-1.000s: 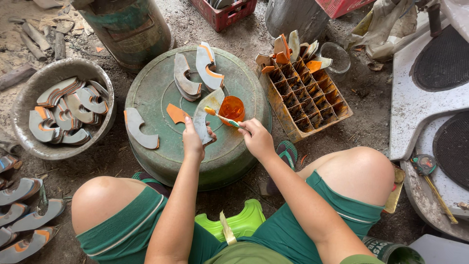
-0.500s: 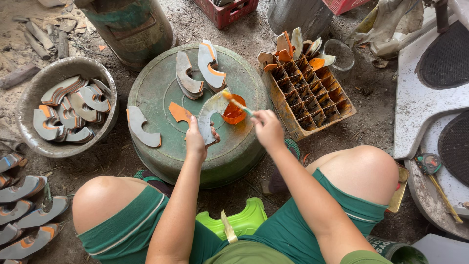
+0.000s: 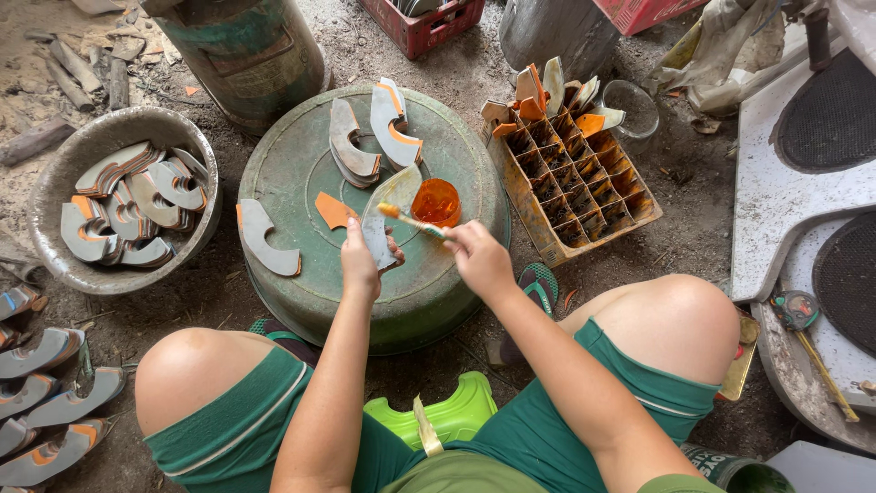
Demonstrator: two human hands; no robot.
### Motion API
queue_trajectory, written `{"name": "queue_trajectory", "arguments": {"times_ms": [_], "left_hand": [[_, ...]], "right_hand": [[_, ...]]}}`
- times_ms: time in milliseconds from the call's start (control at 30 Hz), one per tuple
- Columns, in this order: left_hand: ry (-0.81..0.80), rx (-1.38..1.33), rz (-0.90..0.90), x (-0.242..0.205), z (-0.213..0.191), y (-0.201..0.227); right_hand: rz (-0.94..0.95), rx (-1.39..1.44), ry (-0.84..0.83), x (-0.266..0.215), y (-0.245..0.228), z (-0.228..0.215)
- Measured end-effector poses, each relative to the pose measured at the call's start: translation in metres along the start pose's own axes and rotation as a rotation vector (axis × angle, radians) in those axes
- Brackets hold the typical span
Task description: The person paints curved metal pieces orange using a small brush. They dip the brush into an orange container, apply paint to each piece, and place the finished items into a cardboard crate.
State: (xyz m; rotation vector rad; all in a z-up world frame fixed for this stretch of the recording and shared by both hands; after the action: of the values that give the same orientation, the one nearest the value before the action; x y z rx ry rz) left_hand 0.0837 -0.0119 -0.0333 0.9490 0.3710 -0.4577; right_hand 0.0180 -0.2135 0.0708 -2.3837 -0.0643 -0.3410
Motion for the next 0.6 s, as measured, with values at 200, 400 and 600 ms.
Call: {"name": "queue_trajectory", "arguments": {"times_ms": [200, 400, 600], "left_hand": [[-0.04, 0.036, 0.008, -0.002, 0.0, 0.001], [-0.038, 0.055, -0.035, -0.001, 0.007, -0.005], [-0.052, 0.083, -0.025, -0.002, 0.017, -0.002]], "right_hand": [[0.108, 0.043, 0.069, 0.006, 0.037, -0.012], [0.121, 0.139, 0.164, 0.005, 0.077, -0.004], [0.436, 0.344, 0.041, -0.005, 0.125, 0.027]]}}
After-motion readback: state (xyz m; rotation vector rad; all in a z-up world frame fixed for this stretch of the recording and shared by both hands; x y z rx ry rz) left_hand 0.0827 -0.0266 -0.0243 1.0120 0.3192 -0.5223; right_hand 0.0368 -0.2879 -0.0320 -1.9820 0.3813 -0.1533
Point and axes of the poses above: each hand's wrist, its own x-axis towards the middle knuckle, its own z-axis out of the palm, y = z × x, the point moved 9 cm from there along x, towards the middle knuckle, and after that the axes turned 6 degrees about -z, right-handed, at the moved point
